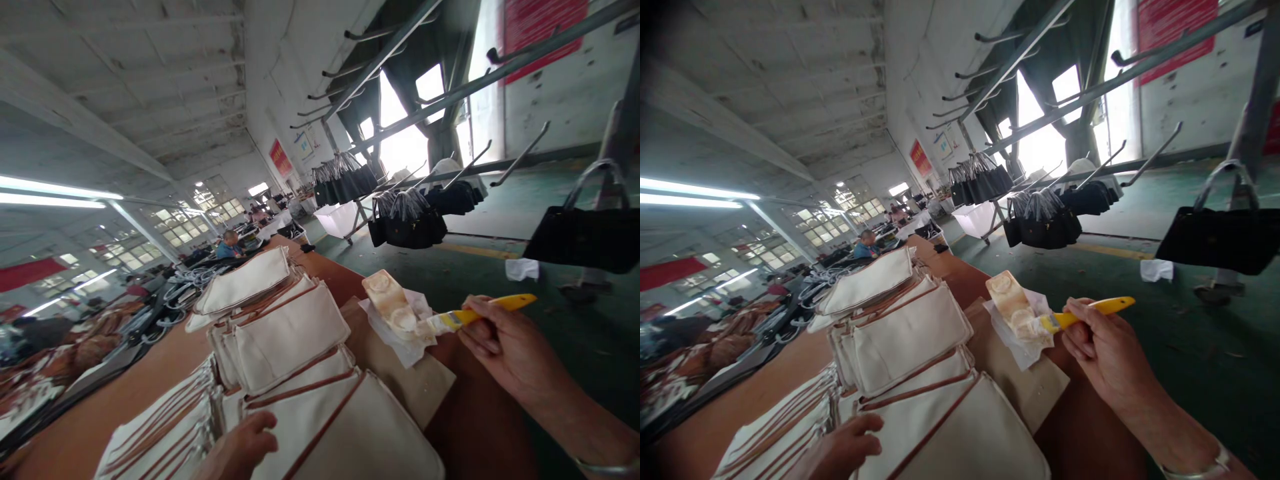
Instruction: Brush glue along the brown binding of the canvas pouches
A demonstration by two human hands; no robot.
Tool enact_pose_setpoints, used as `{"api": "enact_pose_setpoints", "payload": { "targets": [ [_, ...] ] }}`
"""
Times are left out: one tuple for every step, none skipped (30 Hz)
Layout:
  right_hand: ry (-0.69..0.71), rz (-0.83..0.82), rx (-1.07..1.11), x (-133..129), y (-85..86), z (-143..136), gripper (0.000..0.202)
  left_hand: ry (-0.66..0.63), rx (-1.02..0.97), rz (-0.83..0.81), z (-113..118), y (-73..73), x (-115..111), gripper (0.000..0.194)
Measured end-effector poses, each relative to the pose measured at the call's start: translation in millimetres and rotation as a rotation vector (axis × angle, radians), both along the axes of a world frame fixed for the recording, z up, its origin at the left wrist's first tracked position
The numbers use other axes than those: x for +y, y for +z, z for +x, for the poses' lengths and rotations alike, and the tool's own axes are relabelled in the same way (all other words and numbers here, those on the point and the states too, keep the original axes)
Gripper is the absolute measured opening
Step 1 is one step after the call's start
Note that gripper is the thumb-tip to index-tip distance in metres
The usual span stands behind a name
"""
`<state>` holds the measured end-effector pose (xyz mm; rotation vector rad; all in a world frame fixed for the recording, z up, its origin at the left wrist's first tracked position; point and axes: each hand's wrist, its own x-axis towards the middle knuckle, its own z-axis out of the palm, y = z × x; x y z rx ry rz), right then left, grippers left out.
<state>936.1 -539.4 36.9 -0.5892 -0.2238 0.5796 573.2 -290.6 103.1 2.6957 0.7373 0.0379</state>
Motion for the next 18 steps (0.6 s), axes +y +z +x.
{"api": "enact_pose_setpoints", "payload": {
  "targets": [
    [0.012, -0.004, 0.0, 4, -4.7, -4, 0.027, 0.031, 0.021, 0.074, -5, -15.0, 9, 0.019],
    [0.028, -0.011, 0.0, 8, -9.6, -8, 0.028, 0.048, 0.033, 0.12, -6, -29.2, 15, 0.019],
    [0.041, -0.027, -0.005, 13, -14.6, -12, 0.028, 0.055, 0.048, 0.13, -2, -42.5, 16, 0.022],
    [0.048, -0.051, -0.011, 18, -19.5, -16, 0.028, 0.062, 0.063, 0.112, 6, -55.0, 14, 0.025],
    [0.049, -0.077, -0.02, 23, -24.3, -20, 0.027, 0.073, 0.076, 0.09, 18, -66.5, 7, 0.027],
    [0.048, -0.107, -0.03, 27, -28.9, -24, 0.024, 0.091, 0.096, 0.061, 34, -77.1, -3, 0.027],
    [0.048, -0.136, -0.037, 31, -33.1, -29, 0.021, 0.127, 0.106, 0.048, 51, -86.8, -14, 0.027],
    [0.049, -0.163, -0.043, 35, -37.0, -33, 0.019, 0.165, 0.116, 0.056, 68, -95.5, -25, 0.027],
    [0.055, -0.186, -0.051, 38, -40.5, -36, 0.02, 0.21, 0.119, 0.084, 85, -103.5, -36, 0.026],
    [0.065, -0.207, -0.059, 41, -43.5, -40, 0.02, 0.255, 0.127, 0.115, 100, -110.7, -44, 0.027],
    [0.076, -0.229, -0.069, 44, -46.1, -43, 0.021, 0.293, 0.138, 0.142, 112, -117.2, -51, 0.027],
    [0.087, -0.248, -0.075, 45, -48.4, -45, 0.023, 0.32, 0.15, 0.159, 122, -123.1, -56, 0.027],
    [0.096, -0.266, -0.08, 47, -50.5, -46, 0.024, 0.336, 0.164, 0.164, 129, -128.4, -59, 0.028],
    [0.104, -0.283, -0.084, 48, -52.5, -47, 0.026, 0.338, 0.177, 0.159, 134, -132.9, -60, 0.027],
    [0.107, -0.3, -0.087, 49, -54.6, -48, 0.027, 0.336, 0.184, 0.154, 137, -136.6, -61, 0.027],
    [0.102, -0.314, -0.088, 50, -56.9, -48, 0.028, 0.328, 0.186, 0.153, 139, -139.5, -61, 0.027],
    [0.095, -0.326, -0.09, 51, -59.4, -47, 0.029, 0.32, 0.19, 0.154, 140, -141.7, -62, 0.026],
    [0.086, -0.334, -0.09, 51, -62.1, -46, 0.029, 0.311, 0.196, 0.153, 141, -143.6, -63, 0.026]
  ]
}}
